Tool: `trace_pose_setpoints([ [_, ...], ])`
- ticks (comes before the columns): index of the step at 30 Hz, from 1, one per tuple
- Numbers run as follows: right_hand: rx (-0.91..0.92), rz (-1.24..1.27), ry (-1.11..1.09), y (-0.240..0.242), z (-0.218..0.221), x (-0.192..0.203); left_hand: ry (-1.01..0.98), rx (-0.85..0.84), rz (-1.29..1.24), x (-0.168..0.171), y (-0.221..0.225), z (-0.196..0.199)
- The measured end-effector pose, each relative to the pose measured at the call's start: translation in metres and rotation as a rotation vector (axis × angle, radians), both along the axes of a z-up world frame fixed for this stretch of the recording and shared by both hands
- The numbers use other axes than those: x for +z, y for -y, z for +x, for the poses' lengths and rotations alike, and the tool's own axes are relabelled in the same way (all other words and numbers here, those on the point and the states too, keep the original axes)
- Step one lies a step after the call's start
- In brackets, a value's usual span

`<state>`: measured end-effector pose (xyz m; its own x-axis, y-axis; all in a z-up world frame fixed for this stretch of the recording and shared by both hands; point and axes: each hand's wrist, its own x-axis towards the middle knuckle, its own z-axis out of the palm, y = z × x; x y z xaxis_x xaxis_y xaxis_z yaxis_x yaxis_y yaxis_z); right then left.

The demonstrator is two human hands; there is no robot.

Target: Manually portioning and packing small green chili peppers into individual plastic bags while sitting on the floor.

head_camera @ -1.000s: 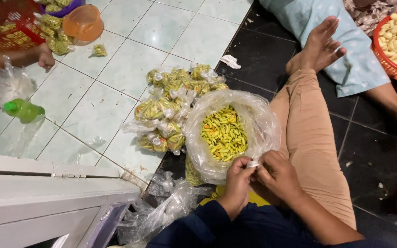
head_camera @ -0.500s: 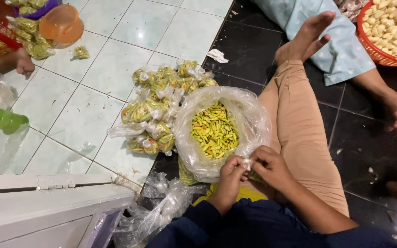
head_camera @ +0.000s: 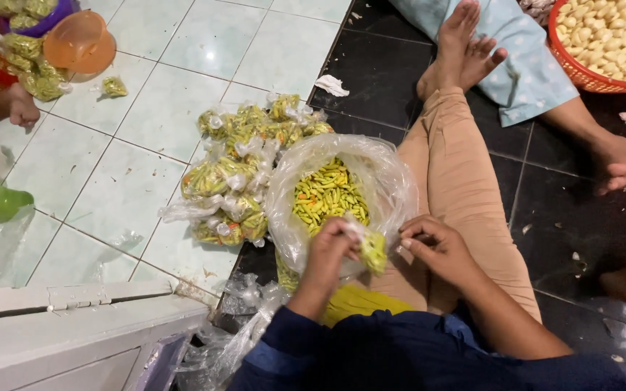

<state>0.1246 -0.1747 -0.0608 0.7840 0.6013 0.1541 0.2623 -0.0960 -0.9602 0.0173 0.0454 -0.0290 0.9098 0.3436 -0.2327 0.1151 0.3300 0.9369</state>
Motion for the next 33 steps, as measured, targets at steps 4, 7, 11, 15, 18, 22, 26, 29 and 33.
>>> trace_pose_setpoints([
  [4, -0.198, -0.020, -0.169, 0.012, 0.007, 0.002, 0.134, 0.370, 0.310, 0.066, -0.078, 0.026],
  [7, -0.309, -0.008, -0.243, 0.018, 0.009, -0.015, 0.285, 0.529, 0.547, 0.050, -0.156, 0.064],
  [11, -0.329, -0.009, -0.189, 0.013, 0.016, -0.024, 0.005, 0.602, 1.006, 0.027, -0.220, 0.096],
  [15, -0.301, -0.028, -0.163, 0.011, 0.019, -0.028, -0.751, 0.054, 1.695, -0.021, -0.262, 0.111],
  [18, -0.282, -0.051, -0.122, 0.010, 0.021, -0.030, -0.752, 0.027, 1.669, -0.003, -0.251, 0.104],
  [22, -0.255, -0.119, -0.033, 0.012, 0.023, -0.031, -0.472, 0.129, 1.646, 0.085, -0.193, 0.080],
  [26, -0.227, -0.159, 0.020, 0.009, 0.020, -0.020, 0.249, 0.116, 1.672, 0.210, -0.097, 0.036],
  [29, -0.185, -0.266, -0.080, 0.006, 0.017, -0.007, 0.644, 0.003, 1.713, 0.295, -0.038, -0.010],
  [33, -0.181, -0.271, 0.024, 0.008, 0.018, -0.016, 0.567, 0.018, 1.689, 0.329, -0.027, -0.037],
])
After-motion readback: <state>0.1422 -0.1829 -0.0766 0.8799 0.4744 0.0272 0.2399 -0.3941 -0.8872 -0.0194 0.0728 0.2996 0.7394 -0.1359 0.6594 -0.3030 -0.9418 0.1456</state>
